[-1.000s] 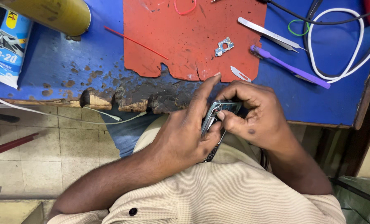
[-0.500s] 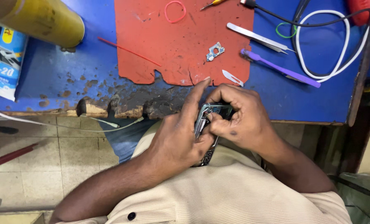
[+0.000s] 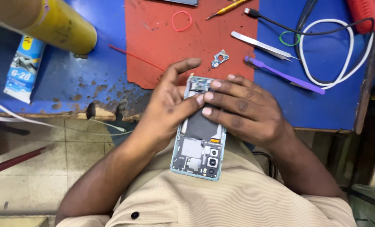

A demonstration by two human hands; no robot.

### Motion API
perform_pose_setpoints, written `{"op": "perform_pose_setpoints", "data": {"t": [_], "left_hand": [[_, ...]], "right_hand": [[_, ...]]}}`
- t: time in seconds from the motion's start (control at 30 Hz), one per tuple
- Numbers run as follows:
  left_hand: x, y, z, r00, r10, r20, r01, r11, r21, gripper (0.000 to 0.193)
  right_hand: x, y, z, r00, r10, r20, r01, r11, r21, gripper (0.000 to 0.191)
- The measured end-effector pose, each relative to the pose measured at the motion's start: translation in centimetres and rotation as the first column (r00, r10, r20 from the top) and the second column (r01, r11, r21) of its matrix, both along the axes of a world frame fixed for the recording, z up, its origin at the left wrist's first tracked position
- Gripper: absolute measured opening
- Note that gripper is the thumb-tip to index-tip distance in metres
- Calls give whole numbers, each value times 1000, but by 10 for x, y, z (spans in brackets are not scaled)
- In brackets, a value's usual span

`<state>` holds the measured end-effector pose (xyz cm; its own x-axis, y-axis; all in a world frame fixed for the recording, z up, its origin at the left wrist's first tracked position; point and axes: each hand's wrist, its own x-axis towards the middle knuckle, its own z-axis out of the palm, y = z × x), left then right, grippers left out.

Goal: The person cleans a small circuit board with a purple brush, then places it into the disassembled smartphone chassis. They connect internal components and power on the device, which boots to the Samsung Galaxy S20 FE 5G screen.

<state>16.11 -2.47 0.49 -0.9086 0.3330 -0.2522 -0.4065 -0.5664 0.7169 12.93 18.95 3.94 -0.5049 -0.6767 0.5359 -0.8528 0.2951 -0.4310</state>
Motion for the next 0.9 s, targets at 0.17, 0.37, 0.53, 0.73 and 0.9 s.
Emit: {"op": "perform_pose_setpoints", "data": {"t": [0.17,0.37,0.53,0.73,0.9], "left_hand": [[-18,-11,3,993,0,-120,-5,999,-49,48],[-57,-15,13,907,71,-415,-154,973,-172,47],[-100,-6,25,821,91,-564,-258,940,-224,29],[-158,1,39,810,115,-574,-223,967,-120,21],[-165,-1,31,746,81,-661,-329,908,-260,28]], "right_hand": [[-6,8,-4,991,-89,102,96,993,-63,25],[-24,4,-6,506,-107,856,519,830,-203,17],[-58,-6,1,669,15,743,362,867,-344,26],[-96,-10,5,690,161,705,337,791,-510,46],[-101,-15,-12,695,63,716,401,793,-459,50]]}}
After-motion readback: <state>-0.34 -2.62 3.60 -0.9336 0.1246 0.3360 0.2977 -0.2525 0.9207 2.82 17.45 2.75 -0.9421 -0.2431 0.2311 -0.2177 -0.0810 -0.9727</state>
